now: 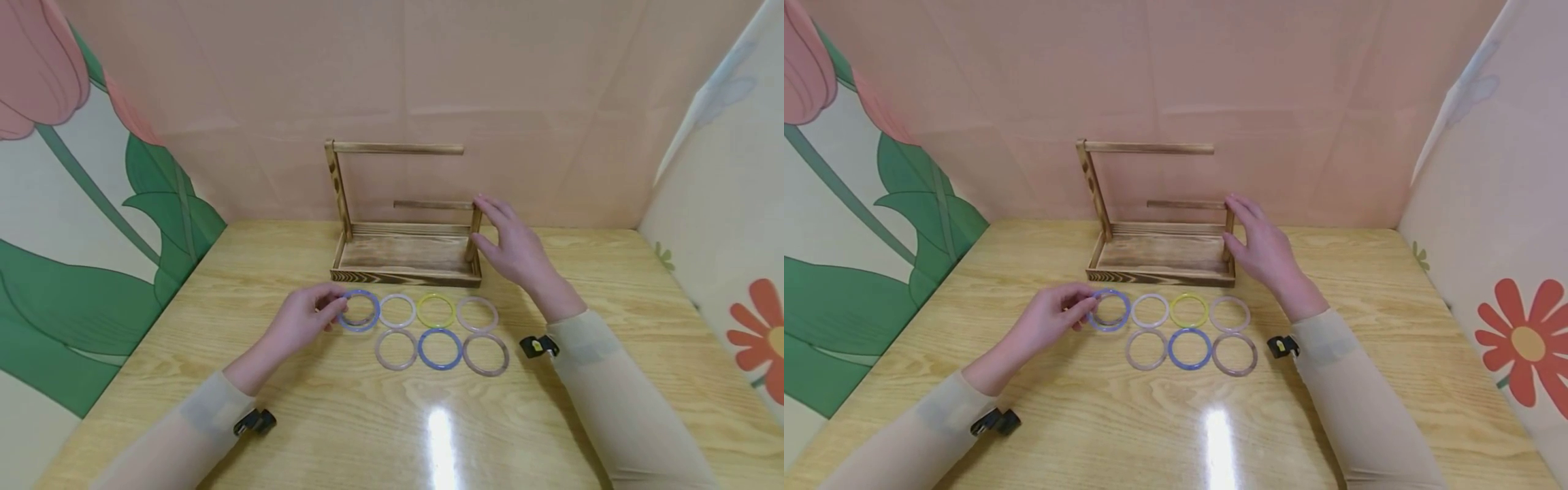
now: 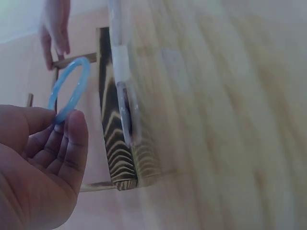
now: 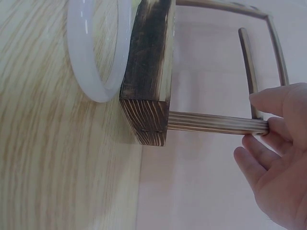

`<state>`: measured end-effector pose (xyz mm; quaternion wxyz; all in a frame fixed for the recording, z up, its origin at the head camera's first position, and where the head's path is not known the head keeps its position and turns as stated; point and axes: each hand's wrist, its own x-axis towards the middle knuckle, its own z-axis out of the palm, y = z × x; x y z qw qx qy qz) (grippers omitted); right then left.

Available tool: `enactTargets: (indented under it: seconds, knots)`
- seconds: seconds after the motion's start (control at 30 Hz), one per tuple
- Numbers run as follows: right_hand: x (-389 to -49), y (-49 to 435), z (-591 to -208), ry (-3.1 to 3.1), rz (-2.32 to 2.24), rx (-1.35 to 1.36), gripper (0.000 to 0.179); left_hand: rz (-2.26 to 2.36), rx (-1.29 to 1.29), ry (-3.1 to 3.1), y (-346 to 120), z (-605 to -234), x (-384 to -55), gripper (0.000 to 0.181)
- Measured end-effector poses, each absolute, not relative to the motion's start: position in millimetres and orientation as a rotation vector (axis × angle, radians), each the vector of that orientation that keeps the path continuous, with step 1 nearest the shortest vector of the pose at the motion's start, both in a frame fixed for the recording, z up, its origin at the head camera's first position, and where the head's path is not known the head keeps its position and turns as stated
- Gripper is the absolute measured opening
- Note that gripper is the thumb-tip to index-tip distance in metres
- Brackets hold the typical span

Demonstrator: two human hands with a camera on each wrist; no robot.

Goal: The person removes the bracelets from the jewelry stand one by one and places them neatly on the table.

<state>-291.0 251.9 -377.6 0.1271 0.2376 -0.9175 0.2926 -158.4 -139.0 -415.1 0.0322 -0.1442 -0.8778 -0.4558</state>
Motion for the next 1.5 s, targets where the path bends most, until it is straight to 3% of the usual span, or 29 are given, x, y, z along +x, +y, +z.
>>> enactTargets:
  seconds: [1.5]
  knots:
    - [-291.9,252.7,-378.9,-2.669,0.838,0.687,0.072,-1.413,-0.465,-3.022,-149.4,-434.0,-159.2,0.006]
